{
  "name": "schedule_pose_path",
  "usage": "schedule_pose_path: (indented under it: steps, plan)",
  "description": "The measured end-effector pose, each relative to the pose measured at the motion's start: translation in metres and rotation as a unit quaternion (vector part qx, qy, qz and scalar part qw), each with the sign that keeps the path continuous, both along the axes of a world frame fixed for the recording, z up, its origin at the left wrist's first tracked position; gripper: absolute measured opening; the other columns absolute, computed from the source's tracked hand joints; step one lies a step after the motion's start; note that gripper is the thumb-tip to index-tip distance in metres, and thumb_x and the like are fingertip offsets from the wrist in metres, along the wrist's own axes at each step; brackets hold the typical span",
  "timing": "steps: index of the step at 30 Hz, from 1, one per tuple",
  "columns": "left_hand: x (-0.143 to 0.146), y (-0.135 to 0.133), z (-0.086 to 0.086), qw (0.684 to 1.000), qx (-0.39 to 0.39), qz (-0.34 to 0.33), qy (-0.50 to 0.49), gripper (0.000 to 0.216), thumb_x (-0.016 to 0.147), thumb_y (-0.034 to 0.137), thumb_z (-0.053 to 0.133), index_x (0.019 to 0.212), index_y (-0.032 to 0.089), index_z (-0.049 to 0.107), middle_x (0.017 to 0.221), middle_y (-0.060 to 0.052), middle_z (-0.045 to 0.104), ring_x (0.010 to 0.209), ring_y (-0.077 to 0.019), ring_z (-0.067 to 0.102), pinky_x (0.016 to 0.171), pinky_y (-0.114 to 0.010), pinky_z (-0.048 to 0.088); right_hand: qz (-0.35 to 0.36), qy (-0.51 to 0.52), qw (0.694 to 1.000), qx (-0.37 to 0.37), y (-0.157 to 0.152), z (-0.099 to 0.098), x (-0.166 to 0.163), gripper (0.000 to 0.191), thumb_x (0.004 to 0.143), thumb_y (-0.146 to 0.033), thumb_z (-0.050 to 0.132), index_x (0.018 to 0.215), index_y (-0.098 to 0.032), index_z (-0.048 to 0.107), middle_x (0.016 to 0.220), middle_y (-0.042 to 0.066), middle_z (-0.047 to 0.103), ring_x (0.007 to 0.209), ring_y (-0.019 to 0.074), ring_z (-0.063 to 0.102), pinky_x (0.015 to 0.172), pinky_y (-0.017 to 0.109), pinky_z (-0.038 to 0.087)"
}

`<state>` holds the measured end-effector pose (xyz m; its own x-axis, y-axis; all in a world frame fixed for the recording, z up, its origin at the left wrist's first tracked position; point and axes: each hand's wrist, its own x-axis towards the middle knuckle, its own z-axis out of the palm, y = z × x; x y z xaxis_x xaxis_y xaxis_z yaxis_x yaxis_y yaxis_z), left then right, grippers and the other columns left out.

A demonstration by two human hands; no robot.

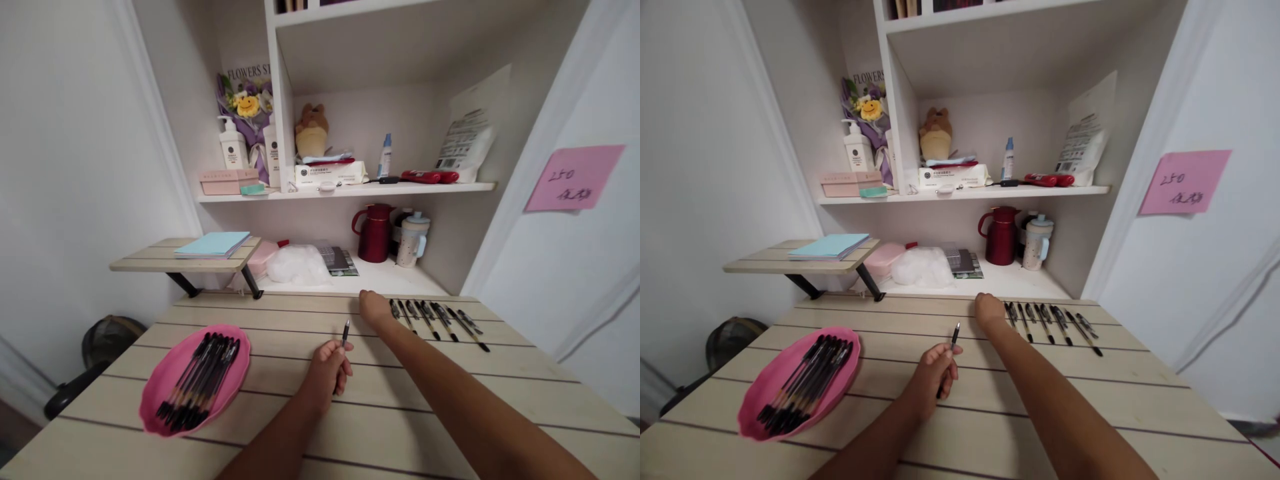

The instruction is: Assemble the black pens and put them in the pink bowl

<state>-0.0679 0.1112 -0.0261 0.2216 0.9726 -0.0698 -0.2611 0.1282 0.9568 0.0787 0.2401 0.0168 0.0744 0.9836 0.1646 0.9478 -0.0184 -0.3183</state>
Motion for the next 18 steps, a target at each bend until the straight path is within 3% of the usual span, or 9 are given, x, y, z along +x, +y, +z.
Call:
schedule_pose_path:
  steps: [6,10,18]
  plan:
    - [0.000,0.002,0.000,1.000,0.001,-0.002,0.002,0.040,0.073,0.046,0.053,0.097,0.013,0.052,0.053,0.006,0.050,0.029,-0.0021,0.029,0.030,-0.017,0.017,-0.006,-0.064,0.998,-0.006,0.000,-0.008,-0.014,0.033,0.078,-0.003,0.039,0.105,-0.005,0.058,0.101,0.025,0.061,0.094,0.0270,0.061,0.076,0.036,0.046]
    - [0.001,0.002,-0.001,1.000,0.005,0.001,0.002,0.039,0.074,0.046,0.052,0.096,0.013,0.052,0.052,0.006,0.050,0.028,-0.0021,0.029,0.030,-0.017,0.016,-0.013,-0.074,0.997,-0.011,-0.004,-0.009,-0.013,0.033,0.076,-0.006,0.045,0.108,-0.005,0.054,0.101,0.026,0.060,0.094,0.0272,0.061,0.076,0.034,0.047]
    - [0.000,0.005,-0.003,1.000,0.014,-0.005,-0.009,0.042,0.073,0.048,0.053,0.095,0.013,0.052,0.052,0.006,0.050,0.027,-0.0017,0.029,0.030,-0.017,0.017,0.001,0.035,0.999,-0.008,-0.019,-0.010,-0.016,0.025,0.075,-0.007,0.046,0.097,-0.008,0.058,0.099,0.022,0.061,0.088,0.0239,0.063,0.073,0.031,0.044]
